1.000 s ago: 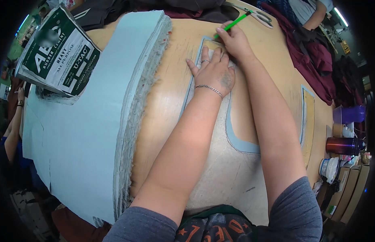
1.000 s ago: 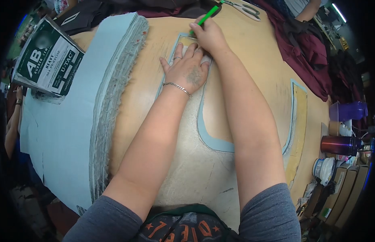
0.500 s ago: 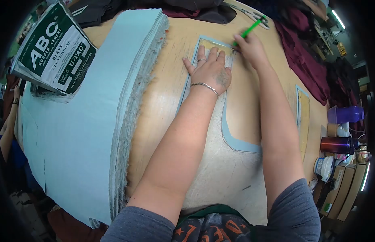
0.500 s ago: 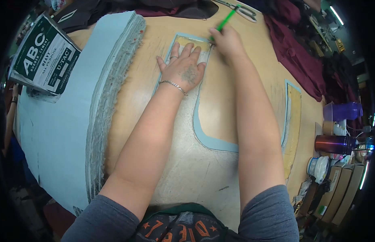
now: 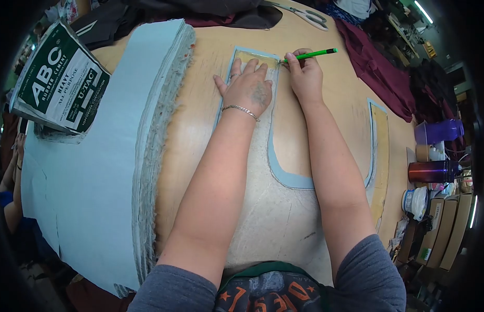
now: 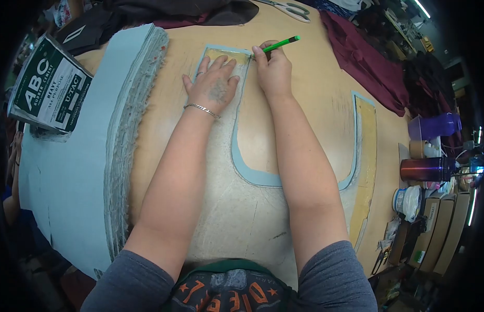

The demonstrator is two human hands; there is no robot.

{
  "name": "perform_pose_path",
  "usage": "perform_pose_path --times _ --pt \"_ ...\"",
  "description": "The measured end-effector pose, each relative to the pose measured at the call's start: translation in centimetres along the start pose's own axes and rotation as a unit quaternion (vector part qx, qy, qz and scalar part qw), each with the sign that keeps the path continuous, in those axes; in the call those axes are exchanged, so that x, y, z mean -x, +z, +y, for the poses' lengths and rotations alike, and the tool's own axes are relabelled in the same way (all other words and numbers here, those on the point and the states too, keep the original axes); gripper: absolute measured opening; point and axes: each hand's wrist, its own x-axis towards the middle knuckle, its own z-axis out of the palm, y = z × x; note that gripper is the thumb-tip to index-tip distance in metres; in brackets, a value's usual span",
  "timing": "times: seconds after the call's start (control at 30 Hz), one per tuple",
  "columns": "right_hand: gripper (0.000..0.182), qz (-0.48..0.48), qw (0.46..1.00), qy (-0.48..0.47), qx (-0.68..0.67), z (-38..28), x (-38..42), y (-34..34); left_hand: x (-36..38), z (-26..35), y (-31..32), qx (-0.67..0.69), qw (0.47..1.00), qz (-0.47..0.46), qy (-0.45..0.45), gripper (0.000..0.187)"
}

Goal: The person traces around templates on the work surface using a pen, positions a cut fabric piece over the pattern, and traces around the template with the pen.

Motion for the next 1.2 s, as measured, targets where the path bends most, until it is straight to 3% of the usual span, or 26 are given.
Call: perform_pose_path --times 0.2,0.23,0.37,0.67,0.87,1.13,1.2 --pt "0.014 0.001 0.990 -0.096 0.103 -2.6 2.4 -0.5 -0.5 -0.3 -0.5 -0.014 1.000 -0.025 -0.003 0.042" --pt "0.013 0.027 0.999 -0.035 -0.009 -2.0 1.9 -0.5 -0.5 -0.3 -0.6 -0.017 1.000 -0.024 -0.002 0.041" --pt "0.014 0.059 0.986 0.068 -0.138 -0.7 0.5 -0.7 -0.1 -0.2 0.0 -0.020 1.000 0.006 0.014 0.037" --pt "0.014 0.007 0.997 -0.024 0.075 -2.0 1.4 -0.1 -0.1 -0.2 0.1 -0.021 1.000 0.005 0.015 0.036" --pt "0.012 -0.050 0.987 -0.002 0.152 -6.3 5.6 -1.2 -0.3 0.0 -0.5 -0.046 0.998 -0.032 0.002 0.039" --pt "0.017 -0.213 0.959 -0.138 0.123 -12.2 16.0 -6.0 -0.3 -0.1 -0.3 -0.045 0.998 -0.031 -0.001 0.039" --pt "0.018 -0.236 0.957 -0.108 0.128 -13.0 17.3 -8.2 -0.3 0.0 -0.4 -0.048 0.998 -0.035 -0.002 0.040"
